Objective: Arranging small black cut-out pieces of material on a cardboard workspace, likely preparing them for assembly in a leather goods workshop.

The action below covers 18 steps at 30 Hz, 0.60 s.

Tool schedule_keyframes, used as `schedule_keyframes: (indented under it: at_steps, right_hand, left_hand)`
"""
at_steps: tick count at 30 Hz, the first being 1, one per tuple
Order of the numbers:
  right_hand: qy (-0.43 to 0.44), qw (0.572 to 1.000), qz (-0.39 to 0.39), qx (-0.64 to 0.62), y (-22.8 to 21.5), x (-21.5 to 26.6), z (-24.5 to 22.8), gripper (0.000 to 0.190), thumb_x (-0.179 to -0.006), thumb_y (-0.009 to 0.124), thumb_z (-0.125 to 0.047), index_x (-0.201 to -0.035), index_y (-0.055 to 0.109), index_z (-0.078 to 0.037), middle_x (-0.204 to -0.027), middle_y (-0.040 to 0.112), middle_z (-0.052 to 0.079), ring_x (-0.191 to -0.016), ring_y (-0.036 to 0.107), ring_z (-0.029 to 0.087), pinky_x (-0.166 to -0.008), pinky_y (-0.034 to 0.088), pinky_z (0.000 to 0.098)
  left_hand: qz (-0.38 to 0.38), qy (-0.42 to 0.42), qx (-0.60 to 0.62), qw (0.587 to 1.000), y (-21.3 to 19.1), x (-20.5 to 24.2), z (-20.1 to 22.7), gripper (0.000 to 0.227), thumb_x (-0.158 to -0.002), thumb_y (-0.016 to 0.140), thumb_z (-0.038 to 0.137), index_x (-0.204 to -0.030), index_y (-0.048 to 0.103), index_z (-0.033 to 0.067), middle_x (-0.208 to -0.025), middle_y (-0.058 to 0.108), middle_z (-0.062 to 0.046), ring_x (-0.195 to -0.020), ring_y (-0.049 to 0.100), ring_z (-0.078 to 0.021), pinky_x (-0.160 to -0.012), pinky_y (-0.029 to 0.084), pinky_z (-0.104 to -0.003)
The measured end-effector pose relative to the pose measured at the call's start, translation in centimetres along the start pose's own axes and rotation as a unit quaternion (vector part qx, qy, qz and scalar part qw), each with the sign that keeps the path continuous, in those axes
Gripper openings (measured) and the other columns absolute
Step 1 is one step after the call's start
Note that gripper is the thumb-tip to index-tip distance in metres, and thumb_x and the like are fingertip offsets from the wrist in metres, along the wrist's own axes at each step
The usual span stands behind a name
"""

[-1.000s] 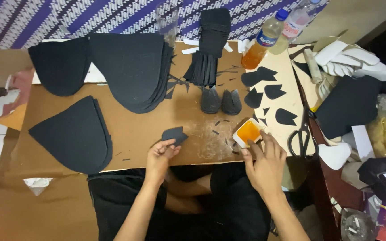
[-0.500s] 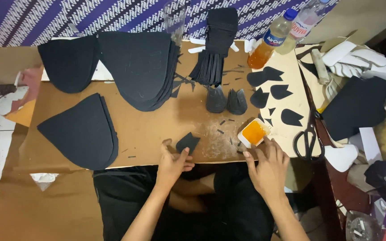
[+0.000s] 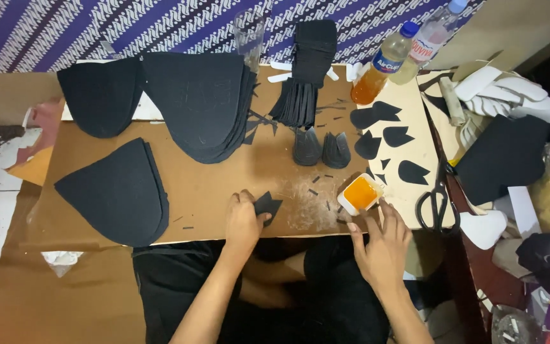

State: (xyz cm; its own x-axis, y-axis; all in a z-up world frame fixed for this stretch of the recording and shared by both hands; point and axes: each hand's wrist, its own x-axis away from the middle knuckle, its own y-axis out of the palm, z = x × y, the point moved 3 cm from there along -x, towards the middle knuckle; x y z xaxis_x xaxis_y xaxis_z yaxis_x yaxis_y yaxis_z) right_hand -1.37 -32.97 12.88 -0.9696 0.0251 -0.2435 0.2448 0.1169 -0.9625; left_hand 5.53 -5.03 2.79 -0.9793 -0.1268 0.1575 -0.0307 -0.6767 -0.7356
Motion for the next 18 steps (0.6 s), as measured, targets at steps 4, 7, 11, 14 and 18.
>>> schedule_keyframes:
  at_steps: [4, 7, 11, 14, 18]
  right_hand:
    - [0.012, 0.999, -0.042, 0.019, 0.5, 0.0, 0.6, 0.049, -0.098, 0.044, -0.052, -0.120, 0.071, -0.019, -0.148, 0.052, 0.012, -0.141, 0.041, 0.032, -0.104, 0.034, 0.0507]
    - [0.002, 1.000, -0.016, 0.012, 0.4, 0.2, 0.7, 0.048, -0.097, 0.047, -0.050, -0.120, 0.071, -0.016, -0.151, 0.049, 0.014, -0.139, 0.042, 0.033, -0.102, 0.037, 0.0515]
    - [0.013, 0.999, -0.036, 0.008, 0.2, -0.1, 0.5, 0.048, -0.097, 0.045, -0.051, -0.120, 0.072, -0.018, -0.152, 0.048, 0.013, -0.141, 0.040, 0.033, -0.104, 0.035, 0.0526]
    - [0.018, 0.999, -0.043, 0.016, 0.3, -0.5, 0.2, 0.048, -0.097, 0.045, -0.053, -0.120, 0.071, -0.019, -0.152, 0.048, 0.013, -0.142, 0.039, 0.033, -0.105, 0.035, 0.0523]
    - [0.000, 1.000, -0.017, 0.016, -0.7, -0.8, -1.1, 0.048, -0.097, 0.051, -0.048, -0.089, 0.078, -0.008, -0.139, 0.063, 0.009, -0.135, 0.049, 0.030, -0.102, 0.038, 0.0507]
  left_hand:
    - [0.017, 0.043, 0.106, 0.993, 2.0, -1.4, -2.9, 0.027, -0.080, 0.078, 0.000, -0.086, 0.052, 0.0087, -0.088, 0.049, -0.011, -0.077, 0.053, -0.0306, -0.071, 0.043, -0.040]
    - [0.017, 0.037, 0.232, 0.972, 0.9, -1.4, -3.1, 0.022, -0.082, 0.079, 0.009, -0.070, 0.060, 0.0102, -0.070, 0.057, 0.000, -0.067, 0.053, -0.0152, -0.066, 0.045, -0.030]
    - [-0.098, -0.084, 0.318, 0.939, 0.0, -0.9, -2.7, 0.022, -0.088, 0.079, 0.019, -0.070, 0.070, 0.0100, -0.057, 0.066, -0.006, -0.049, 0.061, -0.0128, -0.054, 0.054, -0.027]
    - [-0.077, -0.067, 0.257, 0.961, -0.7, -0.4, -1.7, 0.027, -0.087, 0.078, 0.016, -0.065, 0.063, 0.0100, -0.047, 0.066, -0.008, -0.041, 0.063, -0.0137, -0.052, 0.055, -0.028]
    - [-0.036, 0.014, 0.103, 0.994, -0.6, 0.2, -1.1, 0.045, -0.091, 0.077, 0.018, -0.058, 0.048, 0.0093, -0.057, 0.056, -0.005, -0.050, 0.055, -0.0203, -0.054, 0.047, -0.036]
